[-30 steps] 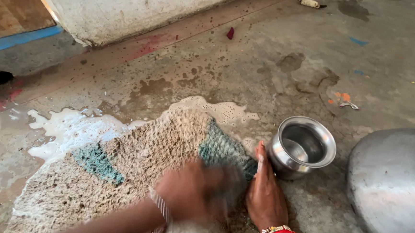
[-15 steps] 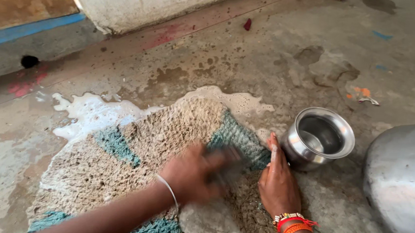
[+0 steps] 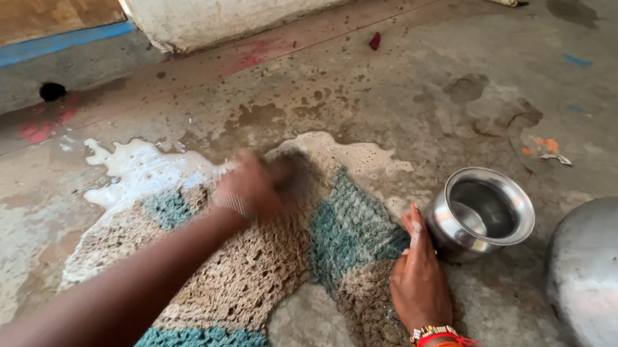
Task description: The person cleans a rug on the floor by applying soap from a bowl, pouring water from a pot, and scrubbing the surface with a handheld brush.
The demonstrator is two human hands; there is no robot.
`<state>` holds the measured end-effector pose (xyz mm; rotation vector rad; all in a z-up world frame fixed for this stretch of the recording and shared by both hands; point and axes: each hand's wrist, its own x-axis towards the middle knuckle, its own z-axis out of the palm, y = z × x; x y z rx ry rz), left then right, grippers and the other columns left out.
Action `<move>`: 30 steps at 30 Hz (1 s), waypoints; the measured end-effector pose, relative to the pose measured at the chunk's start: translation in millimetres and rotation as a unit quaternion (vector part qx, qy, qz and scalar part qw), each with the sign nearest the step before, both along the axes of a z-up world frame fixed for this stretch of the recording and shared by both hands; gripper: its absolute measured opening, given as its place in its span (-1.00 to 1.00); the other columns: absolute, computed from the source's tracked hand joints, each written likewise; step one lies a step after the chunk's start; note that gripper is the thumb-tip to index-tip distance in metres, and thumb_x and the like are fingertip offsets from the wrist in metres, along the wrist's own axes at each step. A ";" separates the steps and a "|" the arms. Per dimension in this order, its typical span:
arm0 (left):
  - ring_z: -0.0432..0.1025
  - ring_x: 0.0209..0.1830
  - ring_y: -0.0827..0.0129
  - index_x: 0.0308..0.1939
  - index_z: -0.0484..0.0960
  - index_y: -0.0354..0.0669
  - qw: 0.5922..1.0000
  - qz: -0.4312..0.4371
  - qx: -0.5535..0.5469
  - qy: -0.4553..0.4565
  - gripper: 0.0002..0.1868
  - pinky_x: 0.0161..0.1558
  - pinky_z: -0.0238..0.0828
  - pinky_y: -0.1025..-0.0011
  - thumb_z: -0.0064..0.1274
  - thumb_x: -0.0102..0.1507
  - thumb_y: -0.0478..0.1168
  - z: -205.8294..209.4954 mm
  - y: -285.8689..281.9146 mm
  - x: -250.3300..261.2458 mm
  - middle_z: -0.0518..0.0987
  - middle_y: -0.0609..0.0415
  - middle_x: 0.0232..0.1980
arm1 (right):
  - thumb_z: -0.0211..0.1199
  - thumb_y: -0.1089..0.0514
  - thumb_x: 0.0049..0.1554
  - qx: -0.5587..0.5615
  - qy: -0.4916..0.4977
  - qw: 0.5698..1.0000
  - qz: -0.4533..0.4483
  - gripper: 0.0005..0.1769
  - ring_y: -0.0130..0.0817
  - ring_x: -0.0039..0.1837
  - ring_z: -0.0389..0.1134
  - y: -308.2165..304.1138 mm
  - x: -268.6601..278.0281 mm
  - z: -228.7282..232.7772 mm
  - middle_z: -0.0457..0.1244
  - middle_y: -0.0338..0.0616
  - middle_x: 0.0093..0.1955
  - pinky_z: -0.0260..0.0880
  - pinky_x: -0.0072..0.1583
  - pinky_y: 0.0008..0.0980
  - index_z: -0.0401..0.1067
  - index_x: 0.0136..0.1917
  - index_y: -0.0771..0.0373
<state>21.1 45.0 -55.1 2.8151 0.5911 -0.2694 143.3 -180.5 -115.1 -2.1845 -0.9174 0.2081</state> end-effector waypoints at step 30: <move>0.22 0.40 -0.30 0.56 0.14 0.57 0.990 -0.081 -0.020 0.116 -0.18 0.15 0.44 -0.03 -0.09 0.25 0.47 7.3 -83.5 33.8 0.01 -0.60 0.50 | -0.16 0.30 0.16 0.045 0.046 0.998 -0.027 -0.22 -0.11 0.38 0.30 -0.9 0.9 -0.6 0.21 -0.03 0.47 0.36 0.28 -0.19 -0.07 0.64 0.06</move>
